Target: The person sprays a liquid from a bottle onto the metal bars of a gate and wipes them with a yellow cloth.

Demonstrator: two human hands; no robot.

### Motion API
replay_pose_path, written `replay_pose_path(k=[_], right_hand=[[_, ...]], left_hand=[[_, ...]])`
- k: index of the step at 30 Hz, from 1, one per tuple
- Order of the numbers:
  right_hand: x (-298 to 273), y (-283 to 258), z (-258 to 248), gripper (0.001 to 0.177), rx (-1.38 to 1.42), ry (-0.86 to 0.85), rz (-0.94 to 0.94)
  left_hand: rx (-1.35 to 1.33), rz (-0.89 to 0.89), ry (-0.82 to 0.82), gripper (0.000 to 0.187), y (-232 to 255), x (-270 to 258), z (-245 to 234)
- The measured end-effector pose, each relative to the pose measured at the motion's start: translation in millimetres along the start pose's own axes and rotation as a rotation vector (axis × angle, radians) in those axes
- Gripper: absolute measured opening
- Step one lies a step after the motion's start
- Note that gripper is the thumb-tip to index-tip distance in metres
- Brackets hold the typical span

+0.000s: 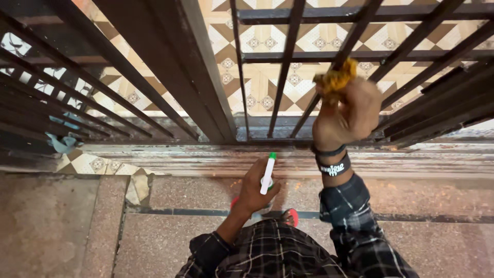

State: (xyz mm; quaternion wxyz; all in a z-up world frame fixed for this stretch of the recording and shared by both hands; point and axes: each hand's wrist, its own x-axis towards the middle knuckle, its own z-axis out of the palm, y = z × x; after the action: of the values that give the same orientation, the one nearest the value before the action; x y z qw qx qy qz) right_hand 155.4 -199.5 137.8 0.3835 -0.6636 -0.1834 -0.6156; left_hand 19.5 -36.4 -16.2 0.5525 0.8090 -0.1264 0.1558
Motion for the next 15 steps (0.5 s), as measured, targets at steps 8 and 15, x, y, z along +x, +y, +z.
replay_pose_path(k=[8,15], right_hand=[[-153.4,2.2,-11.1,0.017,-0.064,-0.116,0.293],[-131.0,-23.1,37.3,0.028,-0.051,-0.164,0.095]], left_hand=[[0.024,0.133,-0.015,0.055,-10.2,18.9,-52.3],[-0.081,-0.061,-0.100,0.053,-14.0,23.9,-66.8]])
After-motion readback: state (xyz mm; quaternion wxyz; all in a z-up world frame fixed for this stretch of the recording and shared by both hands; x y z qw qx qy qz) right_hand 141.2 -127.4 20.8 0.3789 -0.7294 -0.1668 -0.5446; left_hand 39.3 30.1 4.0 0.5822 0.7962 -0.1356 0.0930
